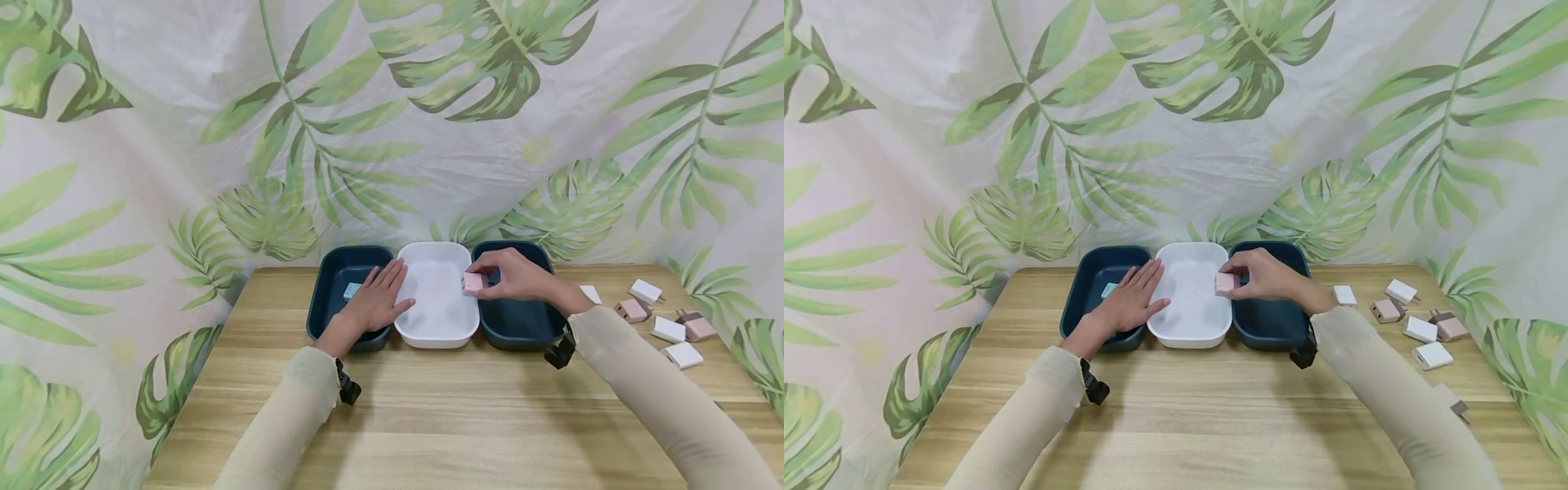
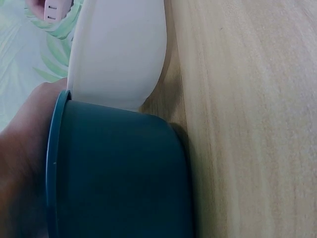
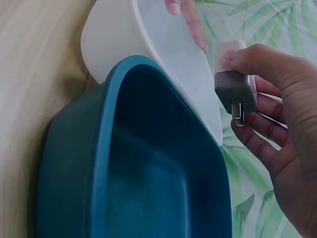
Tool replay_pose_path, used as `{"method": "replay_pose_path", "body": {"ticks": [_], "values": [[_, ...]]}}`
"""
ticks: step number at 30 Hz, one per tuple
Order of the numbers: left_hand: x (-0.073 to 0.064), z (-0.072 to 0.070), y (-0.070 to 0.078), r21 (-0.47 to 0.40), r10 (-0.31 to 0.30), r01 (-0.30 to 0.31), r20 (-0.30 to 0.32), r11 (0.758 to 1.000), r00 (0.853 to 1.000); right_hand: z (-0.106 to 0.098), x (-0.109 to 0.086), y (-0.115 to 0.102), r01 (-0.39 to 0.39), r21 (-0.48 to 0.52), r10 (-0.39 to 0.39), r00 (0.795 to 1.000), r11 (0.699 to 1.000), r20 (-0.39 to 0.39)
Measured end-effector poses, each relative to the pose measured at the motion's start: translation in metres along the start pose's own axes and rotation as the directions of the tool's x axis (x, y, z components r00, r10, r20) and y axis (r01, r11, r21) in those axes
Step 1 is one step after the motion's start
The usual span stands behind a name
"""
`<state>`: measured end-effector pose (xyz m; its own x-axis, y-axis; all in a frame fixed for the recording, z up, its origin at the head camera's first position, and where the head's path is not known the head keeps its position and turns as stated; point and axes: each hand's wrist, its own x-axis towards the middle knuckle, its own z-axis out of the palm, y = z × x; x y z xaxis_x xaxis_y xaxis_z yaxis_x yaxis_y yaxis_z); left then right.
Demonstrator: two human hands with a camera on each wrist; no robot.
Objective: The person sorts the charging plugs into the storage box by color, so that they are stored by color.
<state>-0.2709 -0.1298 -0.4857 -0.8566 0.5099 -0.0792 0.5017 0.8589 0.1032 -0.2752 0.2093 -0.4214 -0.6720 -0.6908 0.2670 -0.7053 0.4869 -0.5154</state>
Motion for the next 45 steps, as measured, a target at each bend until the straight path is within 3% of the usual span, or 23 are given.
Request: {"method": "replay_pose_path", "body": {"ticks": [17,30,45], "values": [[0.006,-0.001,-0.006,0.008,0.003,-0.003,0.012,1.000,1.000,0.018,0.040,0.002,-0.016,0.054,0.013,0.998,0.998,0.058],[0.007,-0.002,-0.007,0.003,0.007,-0.007,0.013,1.000,1.000,0.032,0.051,0.012,-0.036,0.078,0.030,0.997,0.996,0.067],[0.005,-0.003,-0.004,0.018,-0.001,0.001,0.014,1.000,1.000,0.044,0.060,0.017,-0.058,0.017,0.057,0.995,0.998,0.080]]}}
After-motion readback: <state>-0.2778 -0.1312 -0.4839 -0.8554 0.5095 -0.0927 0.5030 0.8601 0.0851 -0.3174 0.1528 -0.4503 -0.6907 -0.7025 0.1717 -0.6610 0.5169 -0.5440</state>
